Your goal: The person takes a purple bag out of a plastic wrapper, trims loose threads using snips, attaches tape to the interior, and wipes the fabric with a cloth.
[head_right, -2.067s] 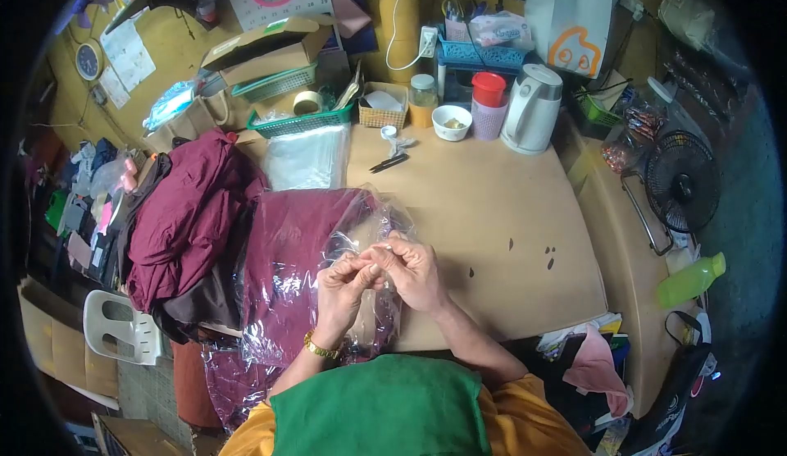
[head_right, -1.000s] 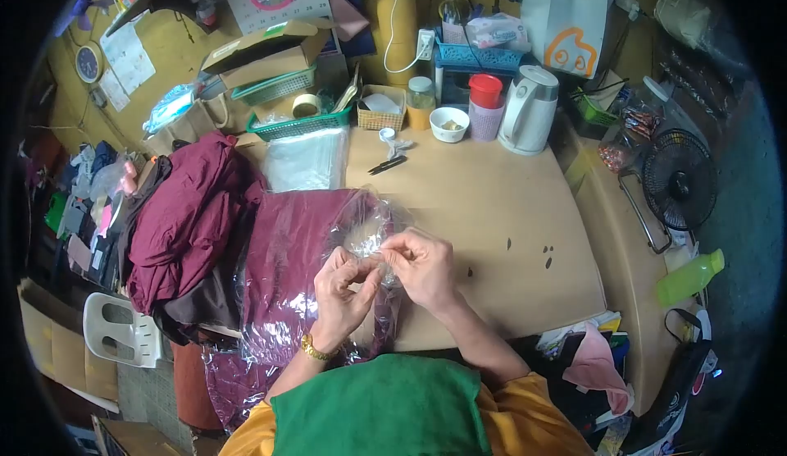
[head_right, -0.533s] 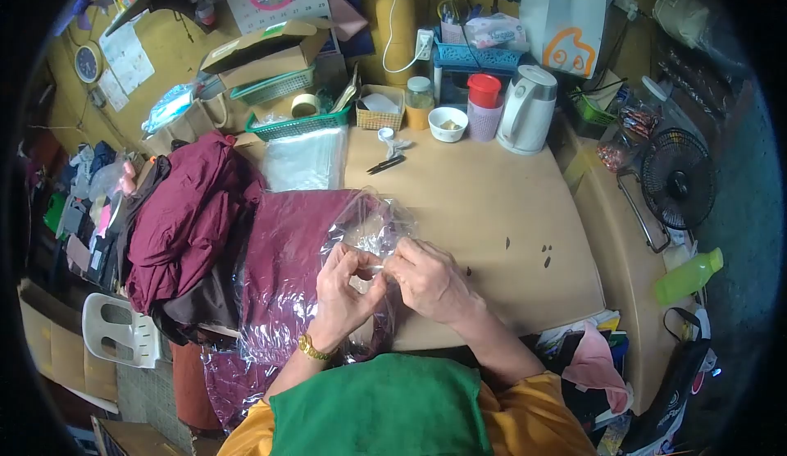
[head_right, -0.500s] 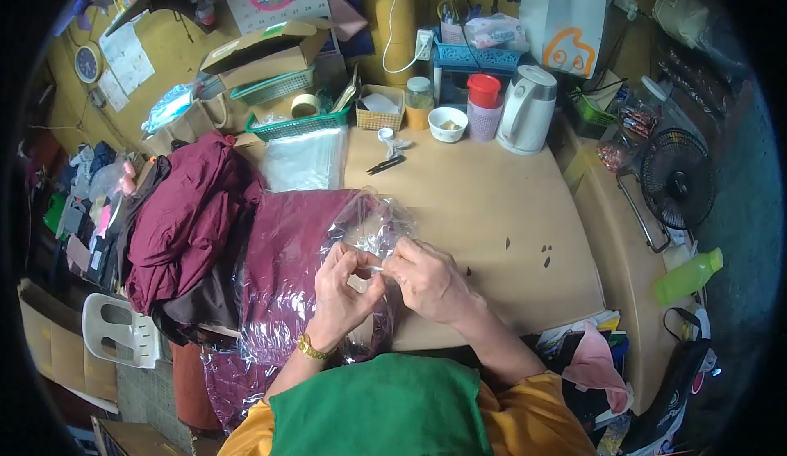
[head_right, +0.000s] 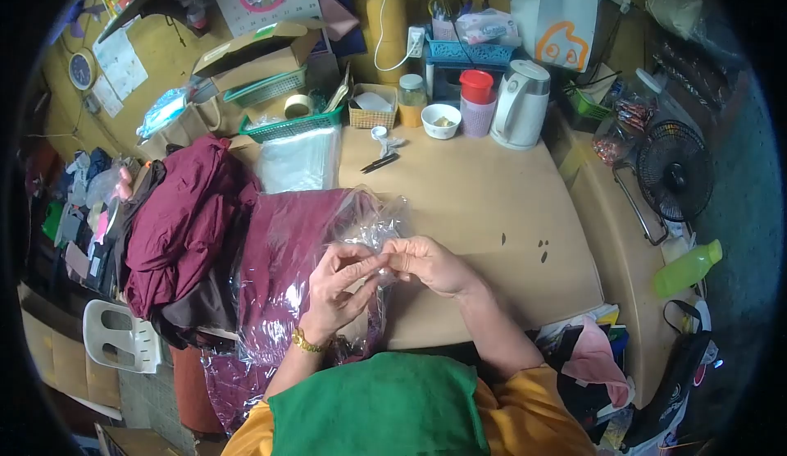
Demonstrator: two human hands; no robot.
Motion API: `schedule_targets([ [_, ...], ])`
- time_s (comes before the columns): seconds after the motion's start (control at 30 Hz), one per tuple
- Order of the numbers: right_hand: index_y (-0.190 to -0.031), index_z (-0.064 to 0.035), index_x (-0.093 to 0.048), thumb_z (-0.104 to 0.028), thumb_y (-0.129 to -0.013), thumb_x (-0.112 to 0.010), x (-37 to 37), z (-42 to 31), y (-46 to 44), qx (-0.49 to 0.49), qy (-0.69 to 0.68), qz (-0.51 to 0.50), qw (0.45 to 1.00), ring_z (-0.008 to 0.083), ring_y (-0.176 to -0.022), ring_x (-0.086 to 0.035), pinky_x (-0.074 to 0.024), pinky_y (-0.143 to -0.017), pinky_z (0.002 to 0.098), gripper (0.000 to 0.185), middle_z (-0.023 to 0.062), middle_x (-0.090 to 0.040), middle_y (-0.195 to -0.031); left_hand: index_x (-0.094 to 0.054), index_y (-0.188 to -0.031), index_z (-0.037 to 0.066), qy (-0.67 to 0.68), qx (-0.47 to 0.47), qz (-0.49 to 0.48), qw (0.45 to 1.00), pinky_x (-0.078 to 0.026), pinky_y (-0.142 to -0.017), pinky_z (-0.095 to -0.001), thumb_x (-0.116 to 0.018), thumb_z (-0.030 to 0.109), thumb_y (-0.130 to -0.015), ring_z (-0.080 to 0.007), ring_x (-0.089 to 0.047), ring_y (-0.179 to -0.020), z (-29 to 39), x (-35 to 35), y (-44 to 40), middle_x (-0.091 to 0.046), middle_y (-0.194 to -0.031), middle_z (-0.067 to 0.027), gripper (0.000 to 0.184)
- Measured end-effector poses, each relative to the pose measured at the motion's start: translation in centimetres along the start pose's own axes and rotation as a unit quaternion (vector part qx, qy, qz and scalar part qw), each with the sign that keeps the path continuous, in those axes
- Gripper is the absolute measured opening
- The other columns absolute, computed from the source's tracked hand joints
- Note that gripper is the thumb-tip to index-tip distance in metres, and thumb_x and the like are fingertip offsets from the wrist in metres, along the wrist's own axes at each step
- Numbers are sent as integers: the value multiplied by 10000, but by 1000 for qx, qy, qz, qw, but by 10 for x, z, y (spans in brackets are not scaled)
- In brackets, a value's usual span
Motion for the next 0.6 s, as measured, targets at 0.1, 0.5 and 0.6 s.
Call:
schedule_targets([
  [0.1,-926,-58,-626,-169,-979,-582,-10,-9,2,0,28,3,1000,35,-734,-469,-375,-646,190,131,-44,-568,-838,-737,-1078,92,37,-9,-21,999,-547,-708,-286,-781,-35,-713,-186,-645,-875,-17,3,7,-631,-933,-64,389],
  [0.5,-789,-8,-641,27,-871,-641,-3,-25,4,88,285,300,906,70,-637,-546,-451,-590,243,89,17,-640,-779,-717,-834,35,-28,63,125,990,-444,-631,-274,-767,20,-769,-170,-556,-730,2,2,6,-614,-845,-63,83],
  [0.6,-845,-10,-631,19,-877,-634,12,-33,1,228,430,338,806,78,-642,-544,-454,-592,248,44,17,-618,-747,-706,-849,31,-45,70,95,992,-457,-653,-289,-712,-31,-772,-195,-576,-759,9,8,-8,-623,-861,-70,99],
])
Point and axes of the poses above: each hand's wrist, its own y-axis away from the middle knuckle, its own x-axis out of the back of the hand, z = x × y, the point moved 2 cm from there along -y, towards the middle knuckle
